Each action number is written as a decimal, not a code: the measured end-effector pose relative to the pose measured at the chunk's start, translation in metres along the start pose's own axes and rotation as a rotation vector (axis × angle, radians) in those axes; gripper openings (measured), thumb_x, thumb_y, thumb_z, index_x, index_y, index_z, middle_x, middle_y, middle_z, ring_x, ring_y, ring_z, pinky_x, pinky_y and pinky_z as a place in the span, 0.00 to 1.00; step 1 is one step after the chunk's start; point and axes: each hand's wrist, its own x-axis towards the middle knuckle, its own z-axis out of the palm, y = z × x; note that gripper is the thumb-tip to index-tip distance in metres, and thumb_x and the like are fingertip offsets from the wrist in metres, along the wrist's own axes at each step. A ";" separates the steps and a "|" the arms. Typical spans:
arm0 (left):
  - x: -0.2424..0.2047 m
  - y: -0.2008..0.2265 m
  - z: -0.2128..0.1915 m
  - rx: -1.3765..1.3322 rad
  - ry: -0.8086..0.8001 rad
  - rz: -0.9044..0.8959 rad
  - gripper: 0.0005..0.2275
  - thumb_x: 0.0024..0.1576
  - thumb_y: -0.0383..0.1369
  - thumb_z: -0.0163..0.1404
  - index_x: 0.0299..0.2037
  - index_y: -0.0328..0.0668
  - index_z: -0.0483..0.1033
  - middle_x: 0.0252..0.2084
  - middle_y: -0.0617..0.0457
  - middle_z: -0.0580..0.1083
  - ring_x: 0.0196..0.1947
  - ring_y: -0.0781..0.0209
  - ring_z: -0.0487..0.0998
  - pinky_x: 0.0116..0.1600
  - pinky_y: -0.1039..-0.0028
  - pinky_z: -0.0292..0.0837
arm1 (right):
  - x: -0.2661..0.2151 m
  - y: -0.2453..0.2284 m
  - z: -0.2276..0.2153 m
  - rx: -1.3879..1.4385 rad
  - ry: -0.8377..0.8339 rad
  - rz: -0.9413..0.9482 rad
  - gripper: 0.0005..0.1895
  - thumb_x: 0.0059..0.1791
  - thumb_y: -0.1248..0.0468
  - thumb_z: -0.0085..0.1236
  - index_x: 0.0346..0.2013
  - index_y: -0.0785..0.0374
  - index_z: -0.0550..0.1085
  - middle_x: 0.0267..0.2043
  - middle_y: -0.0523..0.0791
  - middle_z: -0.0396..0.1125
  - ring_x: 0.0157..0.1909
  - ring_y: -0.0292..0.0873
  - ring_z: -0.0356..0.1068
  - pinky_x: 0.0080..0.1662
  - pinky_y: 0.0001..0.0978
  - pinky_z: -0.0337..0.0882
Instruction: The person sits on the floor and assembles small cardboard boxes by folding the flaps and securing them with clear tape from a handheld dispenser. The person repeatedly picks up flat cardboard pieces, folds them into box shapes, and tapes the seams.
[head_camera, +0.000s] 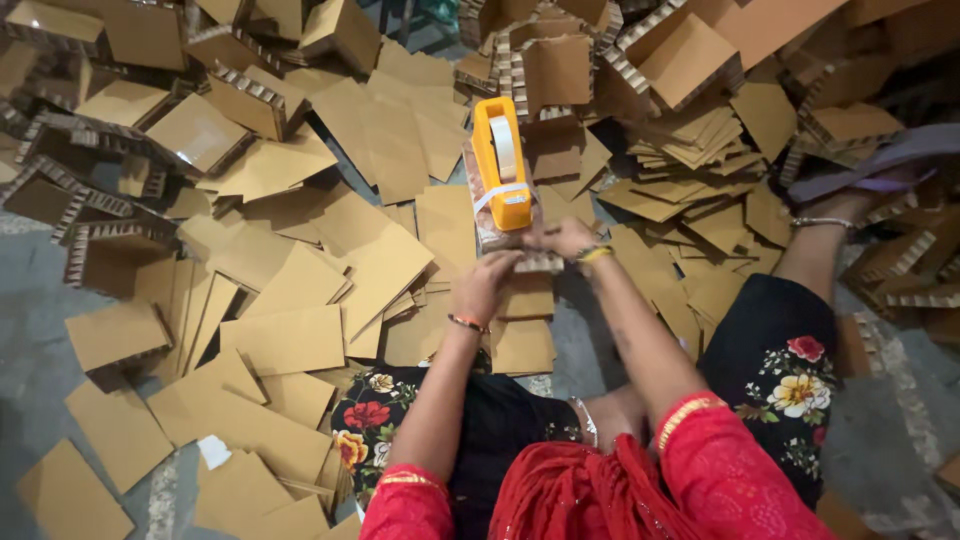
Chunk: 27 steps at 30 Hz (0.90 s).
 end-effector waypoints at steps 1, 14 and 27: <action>-0.004 0.002 0.001 0.035 0.002 0.047 0.17 0.56 0.27 0.52 0.55 0.56 0.79 0.55 0.56 0.78 0.50 0.51 0.80 0.52 0.64 0.76 | -0.003 0.019 -0.003 0.154 -0.134 0.028 0.15 0.50 0.54 0.68 0.36 0.64 0.83 0.33 0.45 0.76 0.34 0.36 0.71 0.39 0.31 0.70; -0.001 0.069 -0.024 -0.045 0.107 0.323 0.14 0.55 0.30 0.52 0.52 0.50 0.77 0.50 0.53 0.78 0.53 0.51 0.80 0.57 0.62 0.76 | -0.134 0.108 0.042 1.105 0.126 0.037 0.23 0.49 0.61 0.62 0.56 0.63 0.69 0.45 0.45 0.73 0.45 0.40 0.73 0.47 0.33 0.74; -0.029 -0.018 -0.024 0.338 0.214 -0.130 0.41 0.38 0.55 0.66 0.54 0.28 0.69 0.46 0.33 0.77 0.44 0.35 0.78 0.49 0.53 0.74 | -0.158 -0.046 0.044 -0.020 0.486 -0.351 0.21 0.44 0.63 0.68 0.51 0.61 0.78 0.48 0.50 0.75 0.50 0.52 0.75 0.51 0.37 0.73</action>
